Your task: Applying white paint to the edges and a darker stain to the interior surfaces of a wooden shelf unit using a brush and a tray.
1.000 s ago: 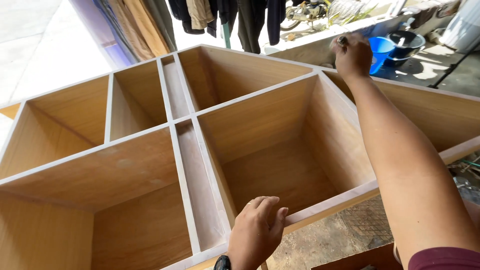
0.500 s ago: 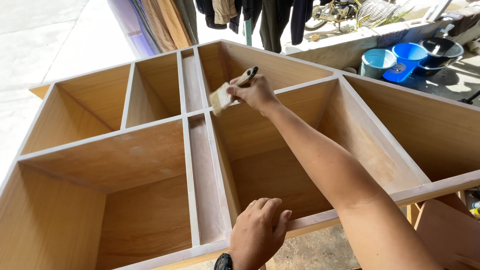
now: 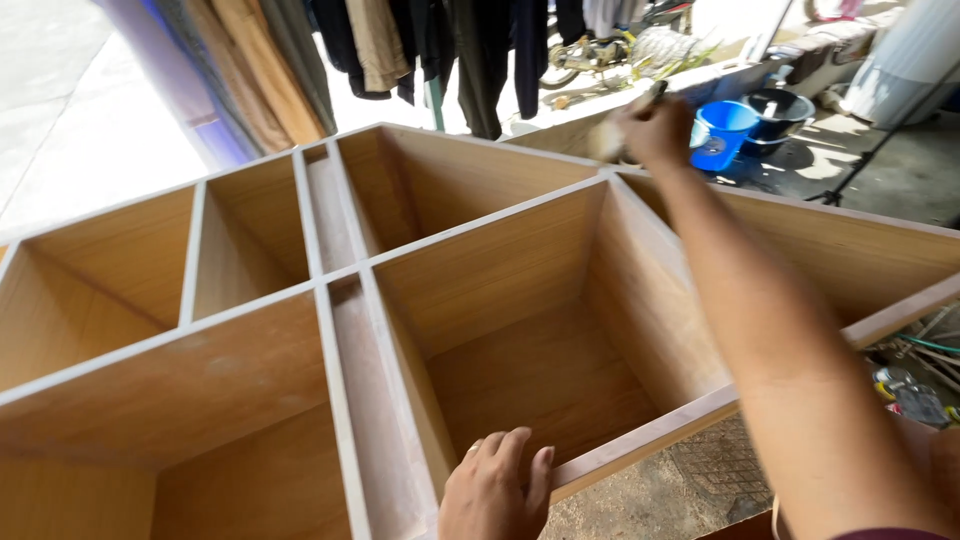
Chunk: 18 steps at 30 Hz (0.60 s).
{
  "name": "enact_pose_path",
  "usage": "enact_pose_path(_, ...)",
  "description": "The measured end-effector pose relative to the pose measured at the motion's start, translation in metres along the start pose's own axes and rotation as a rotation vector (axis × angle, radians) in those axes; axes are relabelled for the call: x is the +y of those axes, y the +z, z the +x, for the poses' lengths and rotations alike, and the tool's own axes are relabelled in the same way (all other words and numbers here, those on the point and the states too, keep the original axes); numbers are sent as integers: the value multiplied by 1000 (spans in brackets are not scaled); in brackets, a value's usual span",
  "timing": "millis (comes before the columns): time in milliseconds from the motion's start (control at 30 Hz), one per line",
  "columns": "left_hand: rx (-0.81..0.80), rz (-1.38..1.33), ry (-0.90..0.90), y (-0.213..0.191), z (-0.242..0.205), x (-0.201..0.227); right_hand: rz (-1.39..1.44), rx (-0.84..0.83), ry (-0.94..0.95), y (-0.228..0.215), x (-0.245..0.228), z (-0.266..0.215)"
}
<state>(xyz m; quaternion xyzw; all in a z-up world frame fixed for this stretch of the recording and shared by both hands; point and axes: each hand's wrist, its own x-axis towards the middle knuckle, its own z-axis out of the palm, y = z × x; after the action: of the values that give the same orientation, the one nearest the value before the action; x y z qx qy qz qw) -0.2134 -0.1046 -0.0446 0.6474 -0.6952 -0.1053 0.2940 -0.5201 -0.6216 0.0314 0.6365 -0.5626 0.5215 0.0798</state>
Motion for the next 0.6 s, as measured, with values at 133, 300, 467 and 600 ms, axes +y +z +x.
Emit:
enact_pose_path(133,18,48,-25,29,-4,-25,400,-194,817,-31,-89,-28)
enact_pose_path(300,261,117,-43,37,-5,-27,237,-21,831,-69,23,-40)
enact_pose_path(467,212,121,-49,30,-3,-23,-17,158,855,-236,163,-70)
enact_pose_path(600,287,57,-60,38,-1,-24,-636,419,641,-371,224,-106)
